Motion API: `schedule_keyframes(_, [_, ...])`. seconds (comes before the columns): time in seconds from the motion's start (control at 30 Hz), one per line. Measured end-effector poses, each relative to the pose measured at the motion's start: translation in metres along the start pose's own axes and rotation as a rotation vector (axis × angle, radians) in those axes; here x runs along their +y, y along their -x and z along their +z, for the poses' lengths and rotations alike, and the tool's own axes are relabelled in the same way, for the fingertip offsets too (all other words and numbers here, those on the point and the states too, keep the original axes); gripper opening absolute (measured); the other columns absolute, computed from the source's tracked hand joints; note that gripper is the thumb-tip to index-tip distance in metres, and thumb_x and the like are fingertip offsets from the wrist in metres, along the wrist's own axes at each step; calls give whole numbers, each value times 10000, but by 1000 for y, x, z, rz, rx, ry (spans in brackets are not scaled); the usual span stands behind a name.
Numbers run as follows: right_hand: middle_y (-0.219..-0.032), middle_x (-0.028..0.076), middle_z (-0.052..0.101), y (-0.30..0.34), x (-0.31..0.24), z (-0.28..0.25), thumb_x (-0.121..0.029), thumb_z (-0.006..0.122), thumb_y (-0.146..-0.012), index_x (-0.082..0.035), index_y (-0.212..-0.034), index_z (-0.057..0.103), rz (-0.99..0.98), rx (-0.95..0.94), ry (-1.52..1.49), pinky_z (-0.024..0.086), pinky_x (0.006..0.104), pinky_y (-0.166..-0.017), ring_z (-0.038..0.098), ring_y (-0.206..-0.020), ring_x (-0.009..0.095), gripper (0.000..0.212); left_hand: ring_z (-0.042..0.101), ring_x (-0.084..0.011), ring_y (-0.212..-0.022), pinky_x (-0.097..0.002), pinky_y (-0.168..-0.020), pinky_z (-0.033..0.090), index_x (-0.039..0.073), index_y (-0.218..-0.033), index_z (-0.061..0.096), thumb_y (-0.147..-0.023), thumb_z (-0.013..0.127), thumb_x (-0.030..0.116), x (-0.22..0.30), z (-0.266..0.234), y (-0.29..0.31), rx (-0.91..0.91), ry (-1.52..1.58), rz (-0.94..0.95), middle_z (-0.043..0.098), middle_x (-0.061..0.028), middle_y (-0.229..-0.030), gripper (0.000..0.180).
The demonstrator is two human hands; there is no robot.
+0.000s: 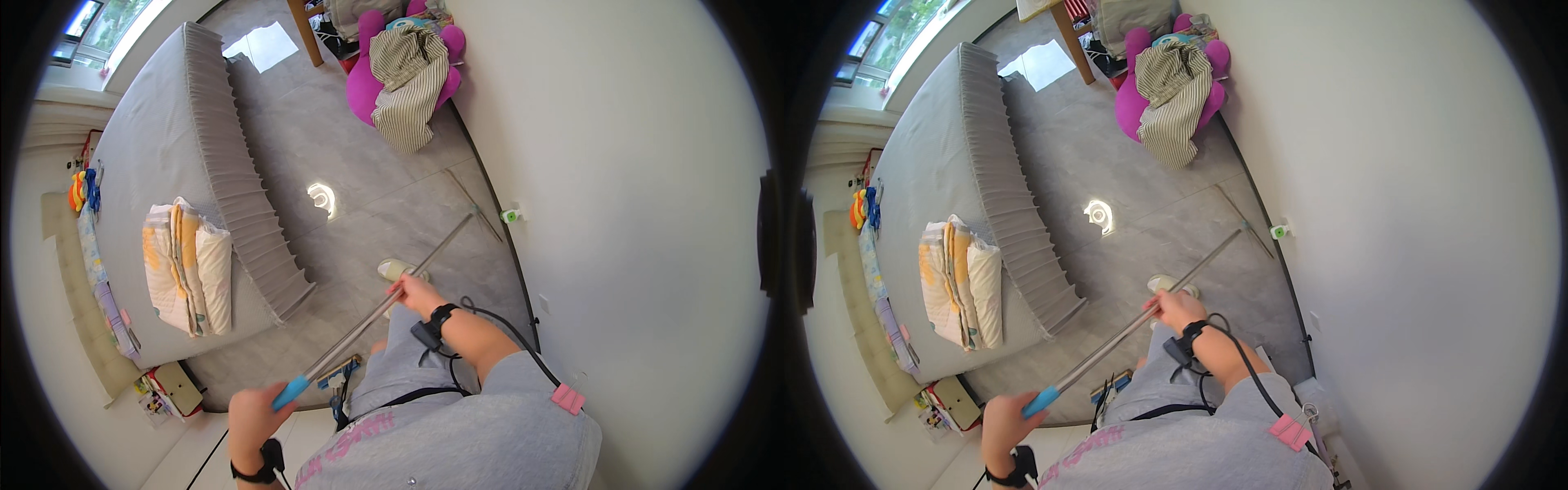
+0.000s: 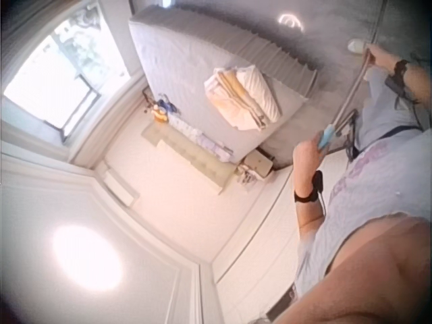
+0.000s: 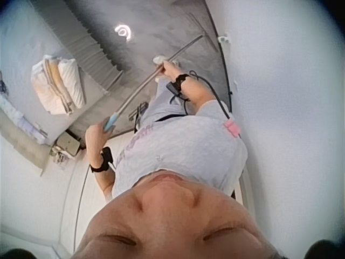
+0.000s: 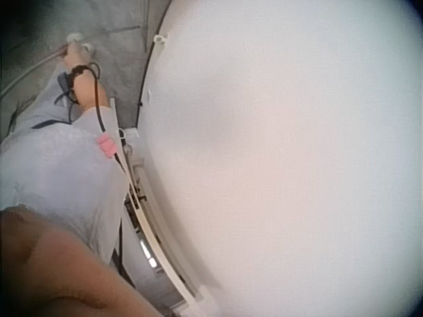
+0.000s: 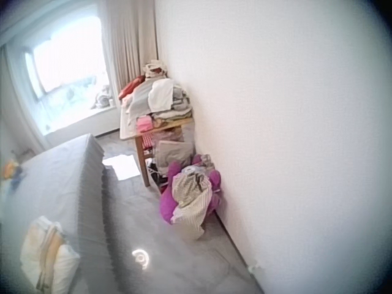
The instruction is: The person mops the floor in a bedroom using a mop with a long handle. They move around a bed and a small table, briefly open a window, and continue mopping the tiled floor.
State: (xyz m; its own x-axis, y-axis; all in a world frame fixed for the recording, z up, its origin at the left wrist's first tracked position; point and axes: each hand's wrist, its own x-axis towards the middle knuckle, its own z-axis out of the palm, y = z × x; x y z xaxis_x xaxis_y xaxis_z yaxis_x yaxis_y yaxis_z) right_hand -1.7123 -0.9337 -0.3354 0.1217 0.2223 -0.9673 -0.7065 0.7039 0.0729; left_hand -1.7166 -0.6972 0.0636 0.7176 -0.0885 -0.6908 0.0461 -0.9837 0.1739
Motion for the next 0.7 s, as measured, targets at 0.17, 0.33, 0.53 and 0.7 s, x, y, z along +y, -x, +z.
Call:
schedule_keyframes(0.17, [-630, 157, 497, -64, -34, -47, -23, 386, -732, 18, -674, 439, -163, 60, -204, 467, 366, -506, 500, -537, 265, 89, 552, -295, -558, -388, -478, 411, 139, -843, 599, -666, 673, 227, 31, 17, -56, 78, -185, 148, 546, -88, -583, 211])
schedule_keyframes(0.33, [-612, 155, 483, -41, 11, 42, -61, 383, -772, 27, -761, 452, -51, 94, -94, 468, 390, -496, 518, -555, 268, 112, 549, -289, -579, -378, -501, 405, 139, -857, 631, -572, 726, 216, 5, -18, -10, 216, -147, -125, 551, -93, -613, 310])
schedule_keyframes(0.53, [-671, 131, 492, -12, 86, 117, -102, 404, -848, 34, -785, 418, 99, -101, 49, 535, 435, -572, 558, -596, 274, 151, 546, -299, -590, -352, -532, 412, 80, -855, 641, -519, 740, 112, -33, -35, 59, 265, -20, -281, 579, -123, -649, 351])
schedule_keyframes(0.7, [-717, 127, 502, 5, 74, 126, -108, 427, -869, 34, -888, 397, 100, -188, 182, 553, 434, -594, 576, -620, 278, 146, 554, -312, -594, -359, -540, 425, 61, -837, 649, -536, 727, 94, -29, -26, 73, 269, 157, -404, 599, -139, -676, 313])
